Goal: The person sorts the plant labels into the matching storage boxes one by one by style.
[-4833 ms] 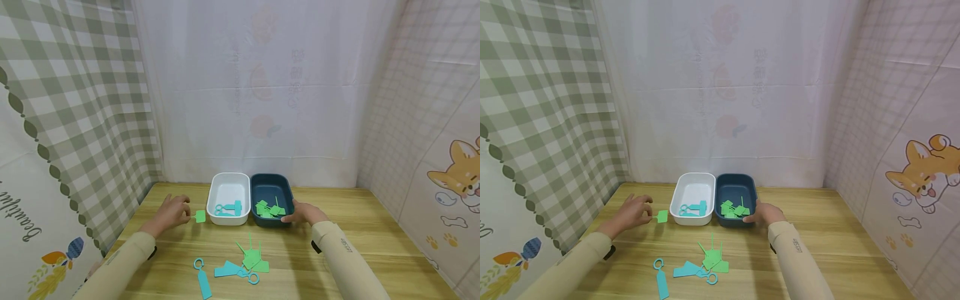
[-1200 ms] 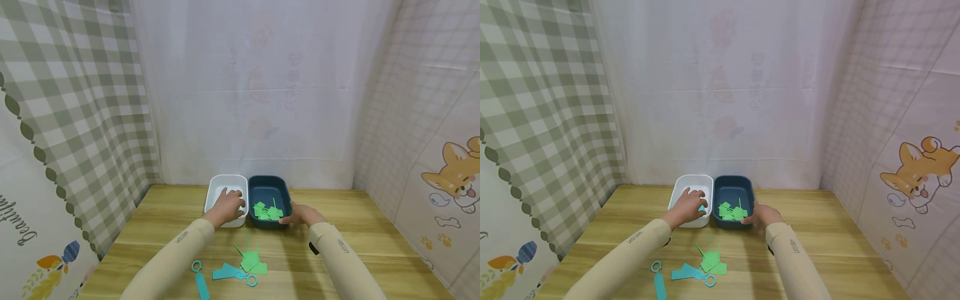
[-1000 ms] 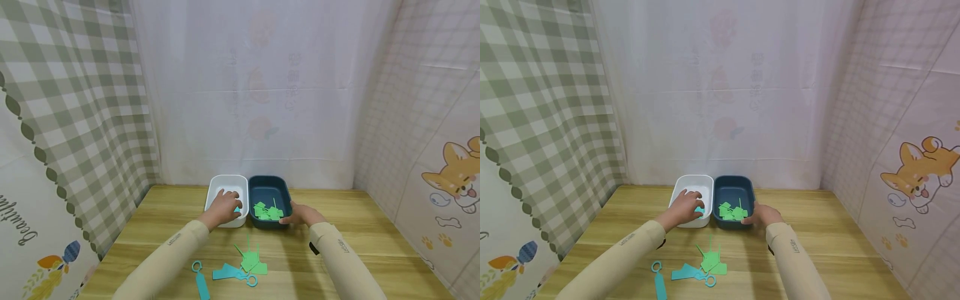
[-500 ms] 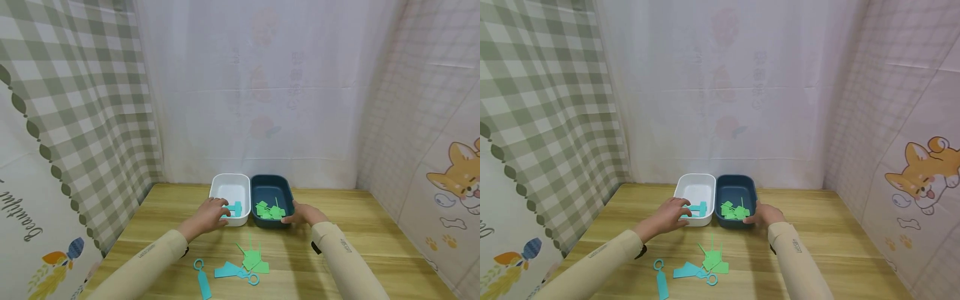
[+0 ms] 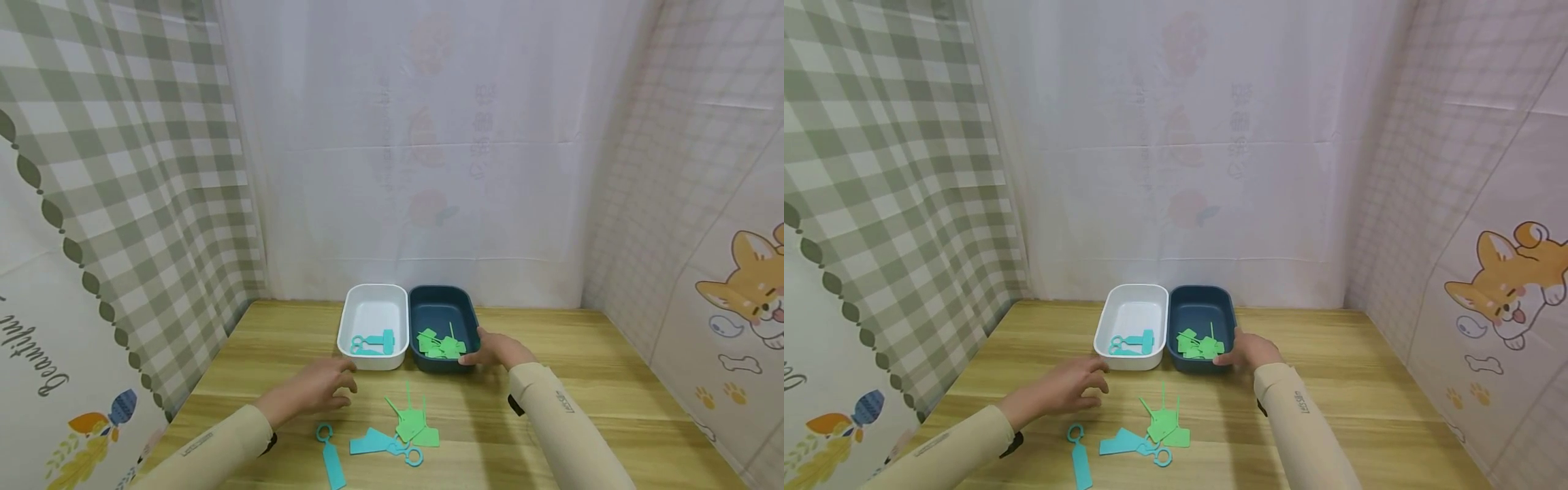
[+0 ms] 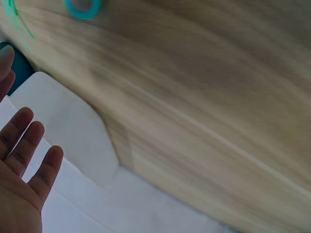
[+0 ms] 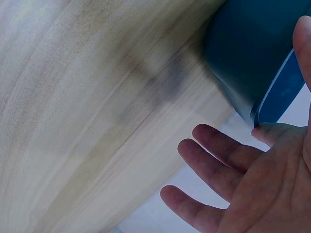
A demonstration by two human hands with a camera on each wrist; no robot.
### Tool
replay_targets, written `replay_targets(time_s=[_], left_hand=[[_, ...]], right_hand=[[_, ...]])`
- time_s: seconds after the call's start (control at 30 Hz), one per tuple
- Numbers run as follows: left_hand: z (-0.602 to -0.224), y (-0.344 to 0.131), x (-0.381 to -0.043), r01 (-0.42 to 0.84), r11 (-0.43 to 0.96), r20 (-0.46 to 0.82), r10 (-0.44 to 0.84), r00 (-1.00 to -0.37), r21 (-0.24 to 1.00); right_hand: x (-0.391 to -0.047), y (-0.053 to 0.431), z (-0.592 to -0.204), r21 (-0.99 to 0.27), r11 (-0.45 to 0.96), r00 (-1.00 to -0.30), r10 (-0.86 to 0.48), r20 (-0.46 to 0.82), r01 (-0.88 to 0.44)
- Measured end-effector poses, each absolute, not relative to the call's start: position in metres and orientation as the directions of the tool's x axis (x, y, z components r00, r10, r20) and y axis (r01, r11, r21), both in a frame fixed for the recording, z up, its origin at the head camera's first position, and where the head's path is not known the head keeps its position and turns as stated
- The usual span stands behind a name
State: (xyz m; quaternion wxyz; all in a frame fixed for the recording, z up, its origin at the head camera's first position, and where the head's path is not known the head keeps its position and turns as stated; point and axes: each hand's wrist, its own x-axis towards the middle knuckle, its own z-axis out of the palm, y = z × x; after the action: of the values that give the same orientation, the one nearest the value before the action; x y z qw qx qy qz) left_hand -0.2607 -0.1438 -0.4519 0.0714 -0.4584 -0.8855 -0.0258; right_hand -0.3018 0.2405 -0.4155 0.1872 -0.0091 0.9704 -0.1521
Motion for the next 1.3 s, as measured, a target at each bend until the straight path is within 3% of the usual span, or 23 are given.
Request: replay_targets(time_s=[0.33, 0.57, 0.9, 1.3], left_hand=[[-0.469, -0.175, -0.246, 0.789, 0.607, -0.018, 0.794, -0.608, 0.099], [-0.478, -0.18, -0.243, 0.805, 0.581, -0.047, 0.813, -0.58, 0.123], [-0.478, -0.18, -0.242, 0.768, 0.623, -0.106, 0.782, -0.614, 0.152], [-0.481, -0.186, -0.246, 0.786, 0.615, -0.033, 0.789, -0.614, 0.069]], right_hand=[[-0.304, 0.241, -0.418, -0.296, 0.954, -0.929, -0.069, -0.364, 0.045], [-0.305, 0.242, -0.419, -0.304, 0.952, -0.929, -0.072, -0.364, 0.045], [-0.307, 0.243, -0.421, -0.311, 0.95, -0.927, -0.083, -0.367, 0.038], [-0.306, 0.243, -0.42, -0.308, 0.951, -0.926, -0.084, -0.368, 0.036]])
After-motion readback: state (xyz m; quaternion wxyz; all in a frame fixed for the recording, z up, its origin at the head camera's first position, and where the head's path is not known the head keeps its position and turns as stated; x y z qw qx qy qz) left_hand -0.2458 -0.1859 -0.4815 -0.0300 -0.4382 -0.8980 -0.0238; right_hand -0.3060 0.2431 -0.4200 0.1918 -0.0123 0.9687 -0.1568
